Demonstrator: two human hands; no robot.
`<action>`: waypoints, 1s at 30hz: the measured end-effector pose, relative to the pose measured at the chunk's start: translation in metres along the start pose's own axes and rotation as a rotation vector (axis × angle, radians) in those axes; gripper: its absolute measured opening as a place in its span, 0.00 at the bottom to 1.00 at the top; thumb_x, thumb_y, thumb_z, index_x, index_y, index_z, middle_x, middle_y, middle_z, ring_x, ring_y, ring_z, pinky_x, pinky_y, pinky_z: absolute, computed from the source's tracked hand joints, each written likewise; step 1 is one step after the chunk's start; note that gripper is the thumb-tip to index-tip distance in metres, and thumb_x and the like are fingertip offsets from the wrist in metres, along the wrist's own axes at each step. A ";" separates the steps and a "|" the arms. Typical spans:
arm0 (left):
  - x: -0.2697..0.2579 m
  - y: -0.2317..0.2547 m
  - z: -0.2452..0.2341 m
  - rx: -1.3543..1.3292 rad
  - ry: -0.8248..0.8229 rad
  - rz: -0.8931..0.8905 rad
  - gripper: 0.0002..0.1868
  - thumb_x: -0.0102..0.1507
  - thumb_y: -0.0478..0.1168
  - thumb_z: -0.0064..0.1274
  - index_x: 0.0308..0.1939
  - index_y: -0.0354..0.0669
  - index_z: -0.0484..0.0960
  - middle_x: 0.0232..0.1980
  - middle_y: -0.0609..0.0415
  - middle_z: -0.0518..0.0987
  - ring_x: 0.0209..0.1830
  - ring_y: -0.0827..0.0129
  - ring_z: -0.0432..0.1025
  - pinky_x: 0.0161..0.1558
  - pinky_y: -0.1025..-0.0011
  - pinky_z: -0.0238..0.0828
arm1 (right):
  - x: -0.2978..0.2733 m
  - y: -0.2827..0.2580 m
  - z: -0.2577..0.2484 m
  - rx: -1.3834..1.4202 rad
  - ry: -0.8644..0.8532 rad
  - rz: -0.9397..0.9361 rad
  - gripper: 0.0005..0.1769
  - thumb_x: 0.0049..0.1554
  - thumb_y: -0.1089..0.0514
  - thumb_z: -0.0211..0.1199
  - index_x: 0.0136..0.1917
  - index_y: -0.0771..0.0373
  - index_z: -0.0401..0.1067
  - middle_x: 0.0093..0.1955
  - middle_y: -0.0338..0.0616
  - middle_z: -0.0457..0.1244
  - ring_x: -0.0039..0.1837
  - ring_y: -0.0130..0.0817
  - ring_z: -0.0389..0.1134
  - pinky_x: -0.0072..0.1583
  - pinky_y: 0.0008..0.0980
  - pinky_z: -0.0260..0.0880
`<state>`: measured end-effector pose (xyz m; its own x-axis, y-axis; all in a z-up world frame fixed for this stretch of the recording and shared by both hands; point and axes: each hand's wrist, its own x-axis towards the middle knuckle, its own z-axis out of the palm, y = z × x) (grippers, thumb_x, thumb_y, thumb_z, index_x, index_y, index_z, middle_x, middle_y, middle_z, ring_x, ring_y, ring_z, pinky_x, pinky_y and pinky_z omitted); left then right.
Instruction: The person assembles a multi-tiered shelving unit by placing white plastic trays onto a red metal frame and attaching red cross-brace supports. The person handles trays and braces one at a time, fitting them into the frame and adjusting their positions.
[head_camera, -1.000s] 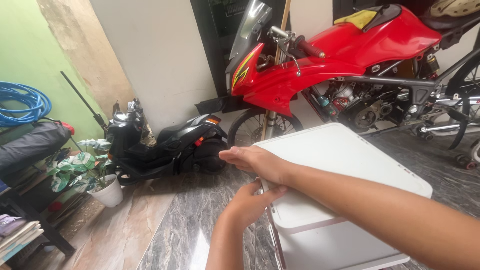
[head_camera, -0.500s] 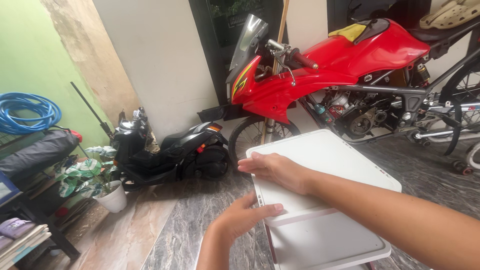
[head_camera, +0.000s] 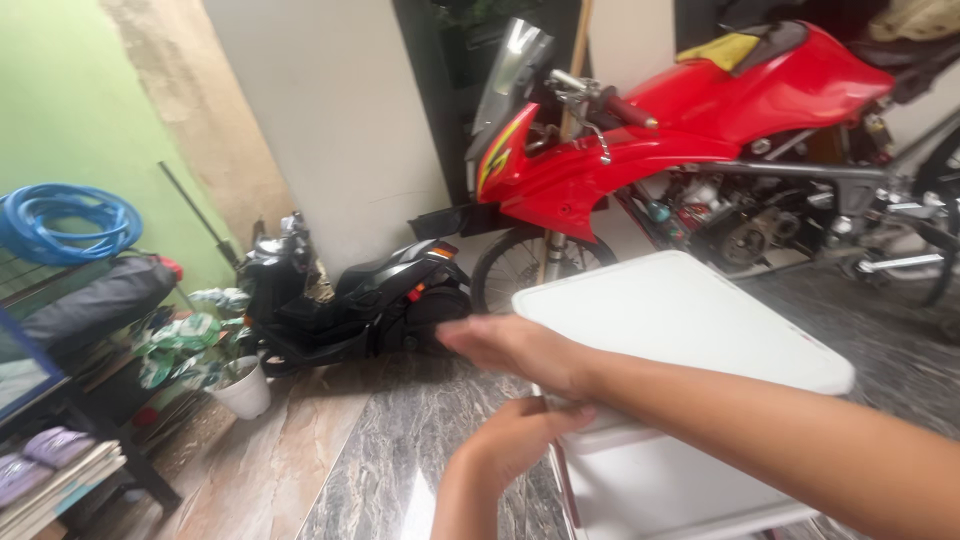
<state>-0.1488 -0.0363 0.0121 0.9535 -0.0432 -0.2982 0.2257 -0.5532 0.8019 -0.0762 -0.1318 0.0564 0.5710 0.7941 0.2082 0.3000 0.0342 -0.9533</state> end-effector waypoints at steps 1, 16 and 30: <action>0.000 -0.001 -0.001 -0.011 0.006 0.044 0.41 0.53 0.61 0.60 0.65 0.41 0.77 0.68 0.44 0.77 0.73 0.55 0.67 0.74 0.59 0.55 | 0.006 0.008 -0.002 0.085 0.015 0.014 0.35 0.66 0.44 0.37 0.76 0.68 0.59 0.80 0.52 0.55 0.83 0.44 0.50 0.80 0.42 0.46; -0.002 0.000 -0.003 -0.101 -0.018 -0.030 0.47 0.51 0.62 0.60 0.68 0.38 0.75 0.71 0.40 0.74 0.75 0.52 0.63 0.75 0.57 0.51 | 0.005 0.000 -0.011 -0.092 0.110 -0.167 0.33 0.66 0.43 0.40 0.72 0.67 0.67 0.76 0.54 0.61 0.79 0.41 0.58 0.78 0.41 0.54; 0.000 0.005 -0.005 -0.231 -0.078 -0.176 0.40 0.56 0.55 0.58 0.70 0.46 0.72 0.72 0.48 0.71 0.74 0.56 0.64 0.70 0.52 0.59 | -0.049 0.058 -0.152 -0.833 0.778 -0.211 0.21 0.52 0.60 0.57 0.58 0.66 0.77 0.61 0.53 0.69 0.65 0.45 0.69 0.67 0.41 0.68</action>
<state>-0.1463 -0.0345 0.0185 0.8794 -0.0319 -0.4751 0.4345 -0.3542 0.8281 0.0292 -0.2609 0.0244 0.6784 0.2223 0.7003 0.6905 -0.5187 -0.5042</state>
